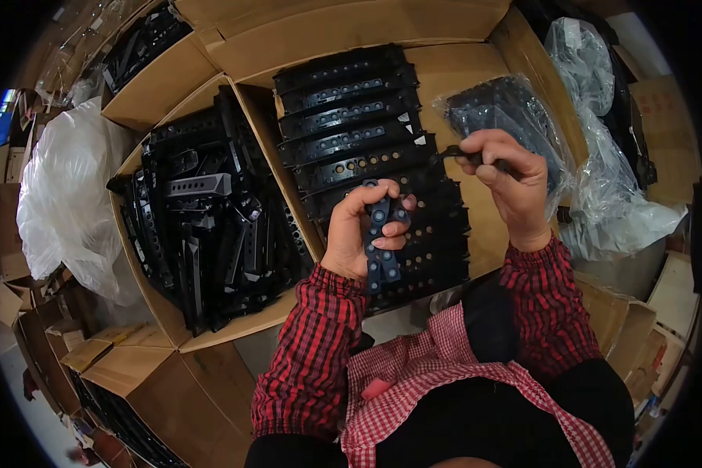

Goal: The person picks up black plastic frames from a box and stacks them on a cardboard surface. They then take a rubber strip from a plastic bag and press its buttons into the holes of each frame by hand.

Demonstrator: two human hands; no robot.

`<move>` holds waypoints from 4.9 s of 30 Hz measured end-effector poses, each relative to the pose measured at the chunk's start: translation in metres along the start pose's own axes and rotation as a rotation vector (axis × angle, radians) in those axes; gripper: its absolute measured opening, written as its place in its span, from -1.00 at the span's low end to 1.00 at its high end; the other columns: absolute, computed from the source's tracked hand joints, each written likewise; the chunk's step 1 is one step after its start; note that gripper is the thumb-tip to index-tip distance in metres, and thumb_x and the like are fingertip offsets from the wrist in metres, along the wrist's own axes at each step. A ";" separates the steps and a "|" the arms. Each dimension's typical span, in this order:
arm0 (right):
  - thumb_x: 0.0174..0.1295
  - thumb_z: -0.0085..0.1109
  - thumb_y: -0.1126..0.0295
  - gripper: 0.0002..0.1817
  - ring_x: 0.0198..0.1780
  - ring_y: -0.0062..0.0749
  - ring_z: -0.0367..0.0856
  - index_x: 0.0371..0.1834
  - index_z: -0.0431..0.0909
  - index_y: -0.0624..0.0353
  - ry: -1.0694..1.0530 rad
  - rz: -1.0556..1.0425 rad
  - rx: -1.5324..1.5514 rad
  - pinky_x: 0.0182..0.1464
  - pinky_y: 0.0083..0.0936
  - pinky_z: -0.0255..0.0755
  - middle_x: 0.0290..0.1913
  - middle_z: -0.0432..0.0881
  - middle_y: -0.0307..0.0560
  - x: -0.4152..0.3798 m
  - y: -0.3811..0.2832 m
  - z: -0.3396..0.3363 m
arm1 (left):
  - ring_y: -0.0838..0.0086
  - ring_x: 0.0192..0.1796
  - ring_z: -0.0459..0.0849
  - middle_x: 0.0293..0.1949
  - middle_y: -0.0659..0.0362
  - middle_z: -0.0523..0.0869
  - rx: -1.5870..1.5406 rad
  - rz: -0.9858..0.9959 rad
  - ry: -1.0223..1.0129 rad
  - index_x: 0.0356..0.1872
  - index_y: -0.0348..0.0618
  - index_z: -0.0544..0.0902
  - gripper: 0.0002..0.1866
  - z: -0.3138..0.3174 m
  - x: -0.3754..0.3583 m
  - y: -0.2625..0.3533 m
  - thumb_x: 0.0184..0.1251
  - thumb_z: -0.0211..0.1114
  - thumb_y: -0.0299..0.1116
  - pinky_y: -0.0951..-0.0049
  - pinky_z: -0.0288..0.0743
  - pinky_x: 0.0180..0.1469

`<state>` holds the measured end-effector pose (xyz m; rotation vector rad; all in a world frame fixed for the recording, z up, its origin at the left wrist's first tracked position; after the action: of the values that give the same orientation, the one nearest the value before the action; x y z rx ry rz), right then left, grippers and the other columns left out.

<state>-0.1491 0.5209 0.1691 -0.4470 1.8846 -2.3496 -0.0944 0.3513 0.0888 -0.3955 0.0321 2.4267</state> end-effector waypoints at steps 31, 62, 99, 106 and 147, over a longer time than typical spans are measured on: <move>0.43 -0.20 0.36 -0.63 -0.03 -0.29 0.60 0.00 0.50 0.47 -0.150 -0.082 -0.235 0.00 -0.47 0.51 -0.03 0.59 0.11 -0.008 0.007 0.040 | 0.63 -0.56 0.52 -0.32 0.16 0.69 1.820 1.276 0.332 -0.11 -0.18 0.63 -0.58 0.045 -0.030 -0.005 -0.09 0.42 -0.68 0.67 0.40 -0.48; 0.38 -0.26 0.46 -0.49 0.40 -0.12 0.16 0.37 -0.01 0.41 0.079 0.299 0.767 0.39 -0.25 0.13 0.39 0.13 0.18 0.003 0.047 0.009 | 0.55 -0.62 0.43 -0.67 0.26 0.45 2.059 1.032 0.070 -0.23 -0.07 0.74 -0.62 0.038 -0.034 0.001 -0.18 0.43 -0.67 0.56 0.30 -0.57; 0.15 0.17 0.36 -0.83 -0.37 -0.20 0.58 -0.28 0.60 0.22 -0.053 0.148 -0.906 -0.30 -0.39 0.43 -0.38 0.58 -0.06 0.031 0.162 0.002 | 0.32 -0.35 0.69 -0.37 0.04 0.73 1.836 0.484 1.347 -0.22 -0.32 0.69 -0.53 -0.084 0.017 0.113 -0.01 0.45 -0.09 0.45 0.52 -0.26; 0.13 0.15 0.33 -0.83 -0.29 -0.09 0.58 -0.27 0.59 0.15 -0.021 0.133 -1.217 -0.31 -0.23 0.45 -0.40 0.57 -0.07 0.032 0.168 0.009 | 0.11 -0.18 0.70 -0.31 -0.15 0.70 1.937 0.458 1.360 -0.18 -0.30 0.68 -0.53 -0.078 0.021 0.114 -0.03 0.42 -0.11 0.31 0.54 -0.10; 0.18 0.08 0.65 -0.55 -0.02 -0.40 0.60 0.18 0.36 0.44 -0.024 0.705 0.255 -0.04 -0.62 0.52 0.05 0.52 -0.03 -0.039 0.075 0.030 | 0.54 -0.41 0.50 -0.38 0.29 0.53 0.322 0.460 0.675 -0.26 -0.13 0.56 -0.70 -0.024 -0.025 0.025 0.25 0.25 -0.09 0.66 0.22 -0.61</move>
<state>-0.1112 0.4860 0.0961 0.1914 1.3802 -2.0228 -0.0852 0.3135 0.0715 -1.1314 0.8771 2.5331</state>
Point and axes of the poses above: each hand's wrist, its own x-axis towards the middle knuckle, its own z-axis out of the palm, y = z × x, the point moved 5 cm from there along x, towards the middle knuckle
